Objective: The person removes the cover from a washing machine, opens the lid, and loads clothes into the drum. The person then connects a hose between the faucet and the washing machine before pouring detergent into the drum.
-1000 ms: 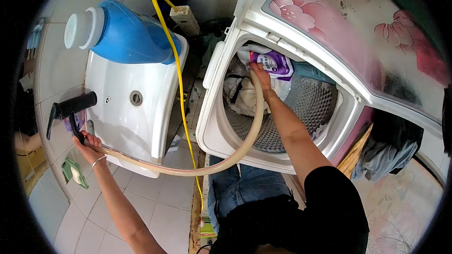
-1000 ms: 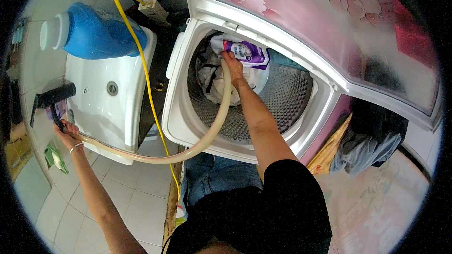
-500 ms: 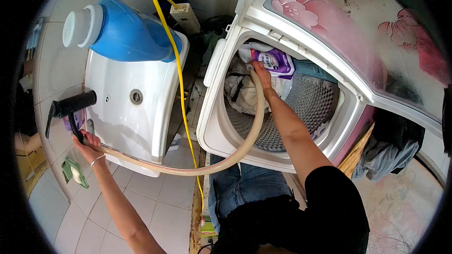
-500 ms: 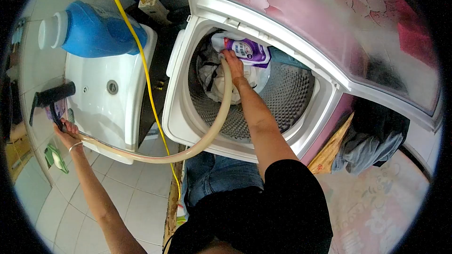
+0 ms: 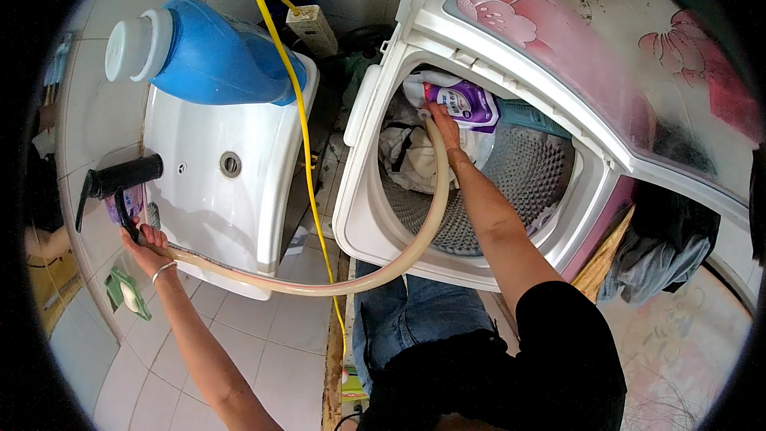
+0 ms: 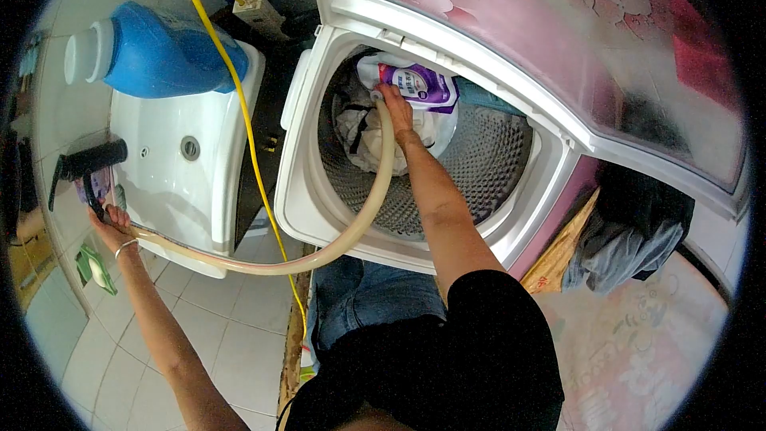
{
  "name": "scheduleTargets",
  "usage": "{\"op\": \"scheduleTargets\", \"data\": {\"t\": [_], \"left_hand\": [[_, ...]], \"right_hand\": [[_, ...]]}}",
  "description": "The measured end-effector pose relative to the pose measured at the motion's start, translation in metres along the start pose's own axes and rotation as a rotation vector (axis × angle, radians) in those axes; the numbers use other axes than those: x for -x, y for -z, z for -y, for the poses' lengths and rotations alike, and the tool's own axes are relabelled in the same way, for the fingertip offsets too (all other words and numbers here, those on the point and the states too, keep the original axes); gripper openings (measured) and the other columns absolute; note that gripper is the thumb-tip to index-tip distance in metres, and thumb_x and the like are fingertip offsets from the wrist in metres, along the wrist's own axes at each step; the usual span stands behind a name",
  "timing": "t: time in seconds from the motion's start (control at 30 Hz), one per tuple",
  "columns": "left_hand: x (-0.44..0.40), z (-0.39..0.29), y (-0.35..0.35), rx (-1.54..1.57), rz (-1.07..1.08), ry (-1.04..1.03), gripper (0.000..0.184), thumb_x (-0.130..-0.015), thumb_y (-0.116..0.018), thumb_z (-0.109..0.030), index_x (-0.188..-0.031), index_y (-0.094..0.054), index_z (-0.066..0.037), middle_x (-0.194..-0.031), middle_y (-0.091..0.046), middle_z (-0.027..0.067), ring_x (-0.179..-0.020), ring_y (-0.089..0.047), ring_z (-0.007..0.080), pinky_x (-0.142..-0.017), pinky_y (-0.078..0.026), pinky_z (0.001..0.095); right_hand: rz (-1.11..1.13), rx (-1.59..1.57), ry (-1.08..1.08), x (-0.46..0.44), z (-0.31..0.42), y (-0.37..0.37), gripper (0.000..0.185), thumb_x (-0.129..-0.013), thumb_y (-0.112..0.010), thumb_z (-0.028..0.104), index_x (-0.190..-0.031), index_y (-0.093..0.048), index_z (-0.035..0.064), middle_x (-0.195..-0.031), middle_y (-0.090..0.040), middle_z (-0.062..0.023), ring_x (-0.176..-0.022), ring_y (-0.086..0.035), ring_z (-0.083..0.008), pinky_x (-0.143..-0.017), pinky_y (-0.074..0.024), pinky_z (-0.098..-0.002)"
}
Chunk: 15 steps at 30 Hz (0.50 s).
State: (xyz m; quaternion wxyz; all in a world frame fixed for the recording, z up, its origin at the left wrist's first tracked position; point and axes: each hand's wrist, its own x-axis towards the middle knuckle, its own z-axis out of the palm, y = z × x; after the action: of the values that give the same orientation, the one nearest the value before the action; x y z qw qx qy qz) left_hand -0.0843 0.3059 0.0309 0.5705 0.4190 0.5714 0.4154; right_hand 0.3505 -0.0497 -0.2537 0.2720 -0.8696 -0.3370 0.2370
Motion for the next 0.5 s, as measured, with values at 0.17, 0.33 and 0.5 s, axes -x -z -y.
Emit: {"op": "scheduleTargets", "data": {"t": [0.17, 0.33, 0.5], "left_hand": [[-0.0007, 0.0022, 0.0014, 0.025, -0.02, -0.013, 0.037, -0.093, -0.043, -0.047, -0.096, -0.052, -0.011, -0.056, -0.034, -0.0036, -0.047, -0.031, 0.0069, -0.04, -0.026, 0.0209], [-0.0035, 0.0018, 0.0052, 0.002, 0.0, -0.009, 0.04, -0.093, -0.042, -0.048, -0.096, -0.052, -0.01, -0.057, -0.034, -0.0036, -0.047, -0.031, 0.0067, -0.04, -0.026, 0.021], [-0.0023, 0.0, 0.0028, -0.034, -0.028, -0.002, 0.041, -0.092, -0.042, -0.049, -0.096, -0.051, -0.009, -0.056, -0.034, -0.0035, -0.047, -0.031, 0.0066, -0.039, -0.027, 0.0208]], "right_hand": [[0.017, 0.027, -0.047, 0.0004, -0.0051, -0.0034, 0.039, -0.076, -0.055, 0.002, -0.113, -0.049, 0.0123, -0.106, -0.052, -0.0153, -0.095, -0.056, -0.0382, -0.074, -0.0454, -0.0427], [-0.007, -0.09, -0.095, 0.0033, -0.0041, -0.0024, 0.038, -0.077, -0.053, 0.0, -0.114, -0.05, 0.0113, -0.111, -0.052, -0.0147, -0.1, -0.054, -0.036, -0.081, -0.0444, -0.0403], [-0.032, -0.11, -0.107, 0.003, -0.0029, -0.0003, 0.038, -0.077, -0.055, 0.001, -0.112, -0.051, 0.0138, -0.109, -0.053, -0.0134, -0.098, -0.054, -0.0362, -0.079, -0.0441, -0.0398]]}}
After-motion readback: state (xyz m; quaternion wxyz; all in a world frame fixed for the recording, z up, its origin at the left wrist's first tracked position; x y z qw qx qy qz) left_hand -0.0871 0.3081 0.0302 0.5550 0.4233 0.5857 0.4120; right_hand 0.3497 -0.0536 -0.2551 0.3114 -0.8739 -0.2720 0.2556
